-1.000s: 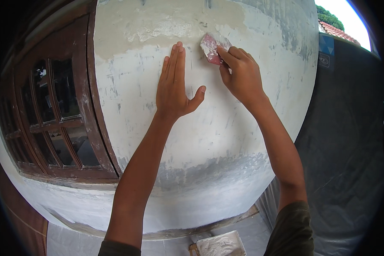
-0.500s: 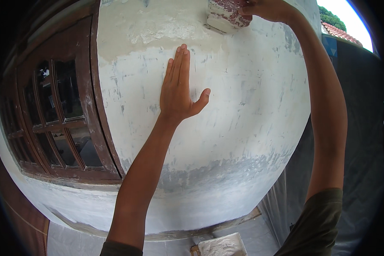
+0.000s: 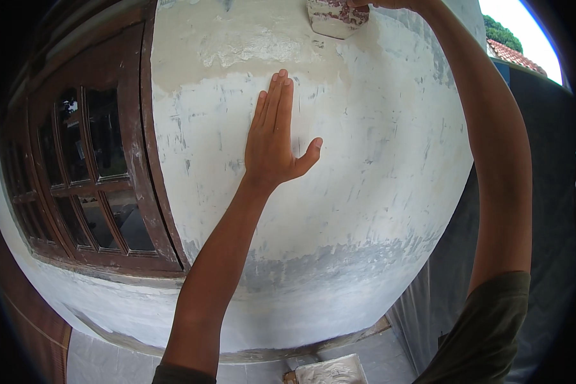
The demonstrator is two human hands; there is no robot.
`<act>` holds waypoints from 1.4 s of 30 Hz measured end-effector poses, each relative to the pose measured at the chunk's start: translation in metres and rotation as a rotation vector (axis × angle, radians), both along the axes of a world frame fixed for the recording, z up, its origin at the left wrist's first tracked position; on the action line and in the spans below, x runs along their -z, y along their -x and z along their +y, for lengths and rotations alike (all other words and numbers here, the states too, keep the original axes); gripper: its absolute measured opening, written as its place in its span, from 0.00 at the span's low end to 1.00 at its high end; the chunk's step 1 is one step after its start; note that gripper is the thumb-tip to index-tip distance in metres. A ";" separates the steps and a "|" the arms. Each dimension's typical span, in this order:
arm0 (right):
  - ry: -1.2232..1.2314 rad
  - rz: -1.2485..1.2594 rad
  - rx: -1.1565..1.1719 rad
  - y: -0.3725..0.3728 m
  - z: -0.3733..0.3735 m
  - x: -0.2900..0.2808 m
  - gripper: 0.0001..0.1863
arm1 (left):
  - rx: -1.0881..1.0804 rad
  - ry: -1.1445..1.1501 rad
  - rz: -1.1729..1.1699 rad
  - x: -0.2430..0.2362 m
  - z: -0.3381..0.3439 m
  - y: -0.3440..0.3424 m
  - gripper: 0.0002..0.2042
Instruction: The person applies putty to a wall near a window using a scraper, taking the putty from a container and spreading it onto the wall.
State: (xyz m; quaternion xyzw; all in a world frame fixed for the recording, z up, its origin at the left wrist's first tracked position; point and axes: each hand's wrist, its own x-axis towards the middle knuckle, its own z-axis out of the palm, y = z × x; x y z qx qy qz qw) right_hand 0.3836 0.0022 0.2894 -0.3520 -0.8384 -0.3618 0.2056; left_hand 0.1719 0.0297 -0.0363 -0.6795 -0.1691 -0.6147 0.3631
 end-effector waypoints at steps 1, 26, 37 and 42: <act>-0.001 -0.001 -0.003 0.000 0.000 -0.002 0.17 | 0.006 0.001 -0.002 0.000 0.000 0.000 0.46; -0.058 0.205 0.029 0.004 0.004 -0.028 0.15 | -0.022 0.003 -0.012 0.000 -0.001 -0.001 0.45; -0.064 0.464 -0.450 -0.030 -0.017 0.017 0.10 | 0.000 -0.005 0.004 -0.002 0.001 -0.005 0.46; -0.643 0.349 -0.773 0.000 0.001 0.091 0.09 | -0.015 0.017 -0.017 0.002 -0.001 0.004 0.46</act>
